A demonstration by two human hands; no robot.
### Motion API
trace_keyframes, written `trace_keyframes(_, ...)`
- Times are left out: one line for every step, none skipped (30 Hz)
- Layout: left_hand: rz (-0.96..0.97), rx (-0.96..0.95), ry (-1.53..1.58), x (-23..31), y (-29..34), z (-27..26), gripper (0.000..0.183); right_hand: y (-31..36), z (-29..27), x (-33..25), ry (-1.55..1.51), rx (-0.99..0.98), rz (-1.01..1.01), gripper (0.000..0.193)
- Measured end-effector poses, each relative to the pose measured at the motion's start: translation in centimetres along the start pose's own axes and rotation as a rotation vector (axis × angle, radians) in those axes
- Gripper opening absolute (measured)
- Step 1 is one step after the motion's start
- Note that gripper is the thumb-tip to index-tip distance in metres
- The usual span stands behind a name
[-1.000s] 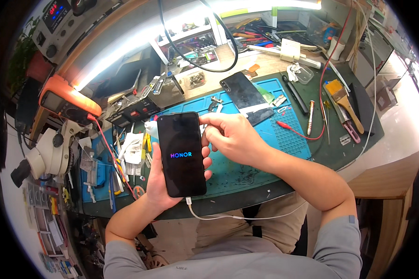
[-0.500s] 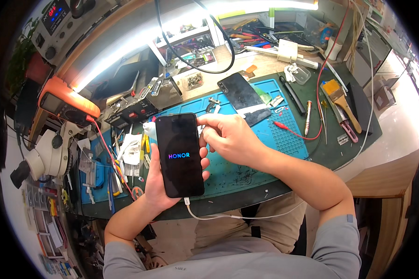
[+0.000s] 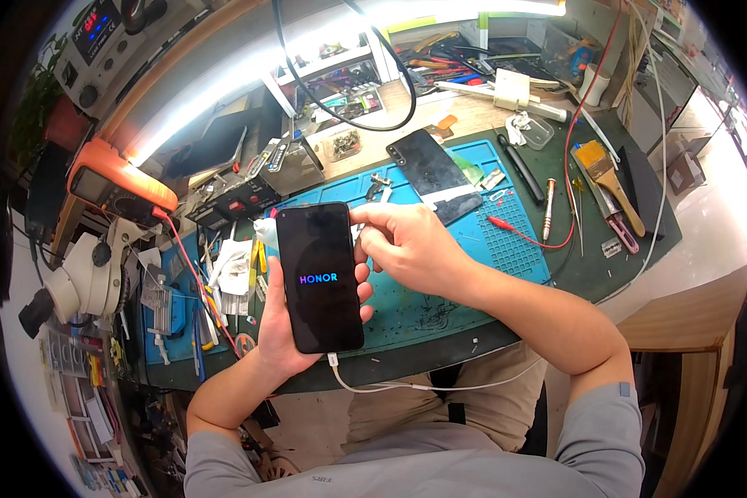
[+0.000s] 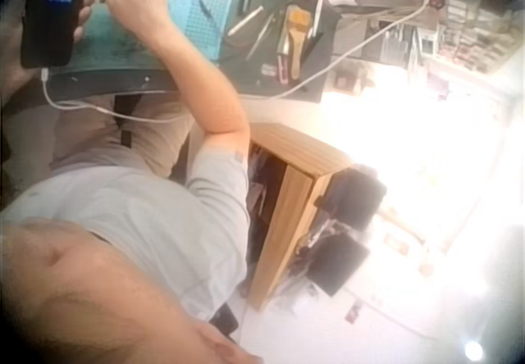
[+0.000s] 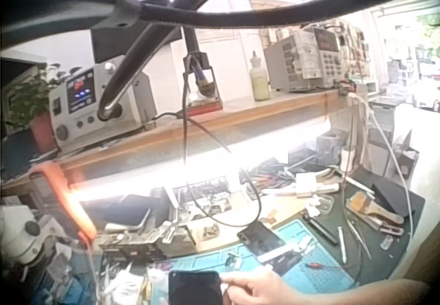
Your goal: The person is working on a smartphone at a cluttered workbench. They repeatedly open the back cover to inspect the internal components and then close it to check the screen, which displays the HarmonyOS and HONOR logos. The person uses a small tool to pry the device open and handles the phone with both hands throughout the process.
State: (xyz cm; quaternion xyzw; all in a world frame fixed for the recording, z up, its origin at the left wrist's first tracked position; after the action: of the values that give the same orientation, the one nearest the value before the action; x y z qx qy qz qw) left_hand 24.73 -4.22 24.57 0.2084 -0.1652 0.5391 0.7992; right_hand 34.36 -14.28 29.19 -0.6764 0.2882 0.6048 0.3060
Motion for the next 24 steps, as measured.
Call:
trace_keyframes(0.0, -0.001, -0.003, 0.02, 0.01, 0.03, 0.091, 0.04, -0.03, 0.03, 0.0, -0.003, 0.004, 0.033)
trace_keyframes(0.0, -0.001, -0.006, 0.04, 0.02, 0.07, 0.091, 0.07, -0.03, 0.05, 0.0, -0.007, 0.008, 0.032)
trace_keyframes(0.0, -0.002, -0.009, 0.04, 0.03, 0.1, 0.091, 0.07, -0.03, 0.04, 0.006, -0.007, 0.007, 0.032)
trace_keyframes(-0.001, -0.007, -0.004, 0.03, 0.0, 0.15, 0.091, 0.05, -0.04, 0.06, 0.012, -0.008, 0.006, 0.033)
trace_keyframes(-0.002, -0.012, 0.001, 0.01, -0.02, 0.2, 0.091, 0.03, -0.05, 0.04, 0.018, -0.009, 0.005, 0.033)
trace_keyframes(-0.002, -0.017, 0.005, -0.01, -0.03, 0.25, 0.091, 0.01, -0.03, 0.0, 0.003, -0.008, 0.007, 0.033)
trace_keyframes(-0.005, -0.01, 0.005, -0.02, -0.07, 0.2, 0.091, -0.01, -0.01, -0.12, -0.009, -0.008, 0.009, 0.034)
trace_keyframes(-0.007, -0.004, 0.005, -0.01, -0.06, 0.13, 0.091, -0.02, 0.0, -0.21, -0.021, -0.007, 0.012, 0.034)
trace_keyframes(-0.01, 0.002, 0.005, -0.01, -0.06, 0.07, 0.091, -0.03, 0.06, -0.19, -0.029, -0.01, 0.009, 0.034)
trace_keyframes(-0.006, 0.003, -0.002, 0.01, -0.03, 0.07, 0.091, -0.02, 0.15, -0.04, -0.037, -0.013, 0.005, 0.034)
trace_keyframes(-0.002, 0.003, -0.01, 0.02, -0.01, 0.08, 0.091, -0.01, 0.18, 0.01, -0.045, -0.016, 0.001, 0.034)
trace_keyframes(0.001, 0.004, -0.017, 0.04, -0.03, 0.11, 0.091, -0.04, 0.04, -0.04, -0.024, -0.008, 0.0, 0.034)
trace_keyframes(0.001, 0.005, -0.018, 0.05, 0.0, 0.14, 0.091, -0.06, 0.0, -0.02, -0.008, -0.001, 0.0, 0.034)
trace_keyframes(0.001, 0.007, -0.019, 0.07, -0.02, 0.19, 0.091, -0.07, -0.04, 0.01, 0.009, 0.006, 0.0, 0.034)
trace_keyframes(0.001, 0.008, -0.021, 0.07, 0.0, 0.21, 0.091, -0.04, -0.04, 0.04, 0.008, 0.008, 0.002, 0.034)
trace_keyframes(0.004, 0.001, -0.023, 0.1, -0.01, 0.2, 0.091, -0.03, -0.08, 0.01, 0.007, 0.01, 0.002, 0.034)
trace_keyframes(0.007, -0.007, -0.026, 0.13, -0.04, 0.12, 0.091, -0.03, -0.11, -0.01, 0.007, 0.013, 0.002, 0.034)
trace_keyframes(0.01, -0.015, -0.028, 0.15, -0.05, 0.09, 0.091, -0.03, -0.11, -0.04, 0.009, 0.01, -0.002, 0.034)
trace_keyframes(0.009, -0.017, -0.022, 0.12, -0.07, 0.09, 0.09, -0.04, -0.1, -0.03, 0.011, 0.008, -0.004, 0.034)
trace_keyframes(0.008, -0.02, -0.015, 0.09, -0.09, 0.1, 0.09, -0.06, -0.1, -0.03, 0.013, 0.007, -0.007, 0.034)
trace_keyframes(0.007, -0.022, -0.008, 0.06, -0.11, 0.12, 0.09, -0.07, -0.14, -0.08, 0.021, 0.009, -0.011, 0.034)
trace_keyframes(0.007, -0.02, -0.011, 0.04, -0.11, 0.1, 0.09, -0.06, -0.16, -0.11, 0.027, 0.011, -0.015, 0.034)
trace_keyframes(0.008, -0.017, -0.014, 0.04, -0.13, 0.1, 0.09, -0.05, -0.18, -0.14, 0.034, 0.014, -0.018, 0.035)
trace_keyframes(0.008, -0.015, -0.017, 0.05, -0.14, 0.11, 0.09, -0.05, -0.18, -0.14, 0.032, 0.017, -0.018, 0.035)
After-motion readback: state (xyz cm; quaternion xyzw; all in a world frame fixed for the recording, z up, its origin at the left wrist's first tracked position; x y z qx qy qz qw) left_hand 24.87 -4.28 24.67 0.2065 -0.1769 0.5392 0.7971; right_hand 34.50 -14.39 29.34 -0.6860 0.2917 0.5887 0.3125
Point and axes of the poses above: each hand's wrist, its own y-axis away from the middle knuckle, its own z-axis out of the palm, x = y × z, the point moved 9 cm from there along -y, towards the middle knuckle, and after that the axes turned 4 degrees about z, right-handed, at the moved point
